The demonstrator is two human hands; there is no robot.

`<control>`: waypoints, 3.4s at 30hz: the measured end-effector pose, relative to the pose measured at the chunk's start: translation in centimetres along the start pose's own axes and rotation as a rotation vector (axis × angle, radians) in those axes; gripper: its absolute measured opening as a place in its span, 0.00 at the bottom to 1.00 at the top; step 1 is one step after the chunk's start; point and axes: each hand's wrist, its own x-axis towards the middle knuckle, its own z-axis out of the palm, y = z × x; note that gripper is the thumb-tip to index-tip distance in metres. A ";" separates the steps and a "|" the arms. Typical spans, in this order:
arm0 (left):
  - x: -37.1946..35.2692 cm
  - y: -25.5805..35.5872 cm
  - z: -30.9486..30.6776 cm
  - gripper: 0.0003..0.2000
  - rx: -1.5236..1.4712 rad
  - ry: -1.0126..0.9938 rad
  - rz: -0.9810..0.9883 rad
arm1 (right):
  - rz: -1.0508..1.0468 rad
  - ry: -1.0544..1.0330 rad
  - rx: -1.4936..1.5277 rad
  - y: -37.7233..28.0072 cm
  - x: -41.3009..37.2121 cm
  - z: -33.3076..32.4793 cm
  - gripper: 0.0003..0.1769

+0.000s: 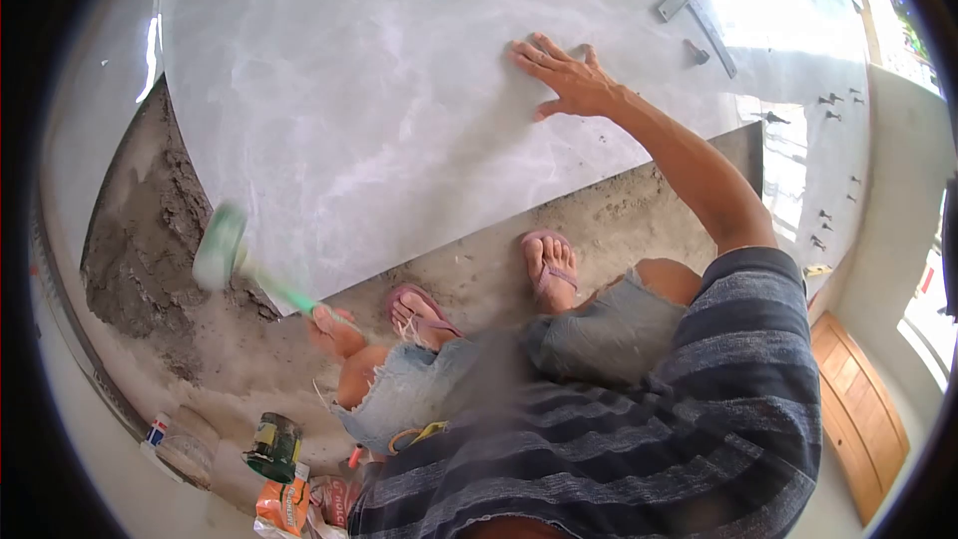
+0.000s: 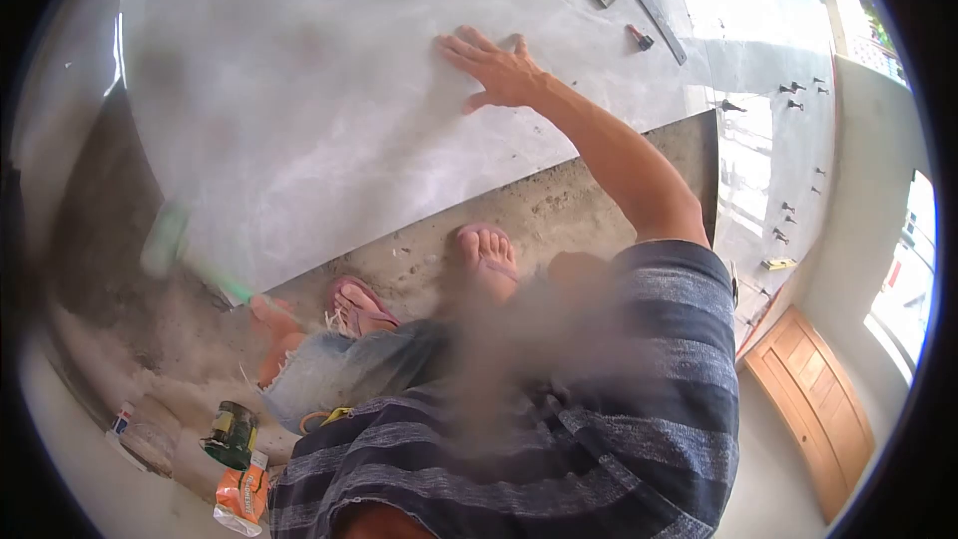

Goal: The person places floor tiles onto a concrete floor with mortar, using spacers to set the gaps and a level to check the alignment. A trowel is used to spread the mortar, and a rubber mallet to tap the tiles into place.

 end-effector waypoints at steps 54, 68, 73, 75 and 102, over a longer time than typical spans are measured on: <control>5.0 7.0 7.3 0.19 0.585 -0.164 0.336 | 0.257 0.720 0.105 2.5 29.0 -11.5 0.46; 10.5 11.6 10.3 0.22 0.648 -0.265 0.272 | 0.280 0.663 0.060 1.7 28.6 -12.0 0.43; 15.6 12.9 12.3 0.20 0.409 -0.197 0.650 | 0.279 0.661 0.017 1.8 29.3 -11.7 0.44; 19.5 15.7 13.7 0.23 0.767 -0.007 0.859 | 0.295 0.645 0.034 1.1 28.8 -12.2 0.44; 10.7 13.1 13.3 0.19 0.484 -0.438 0.545 | 0.424 0.650 -0.065 -0.7 29.1 -12.5 0.38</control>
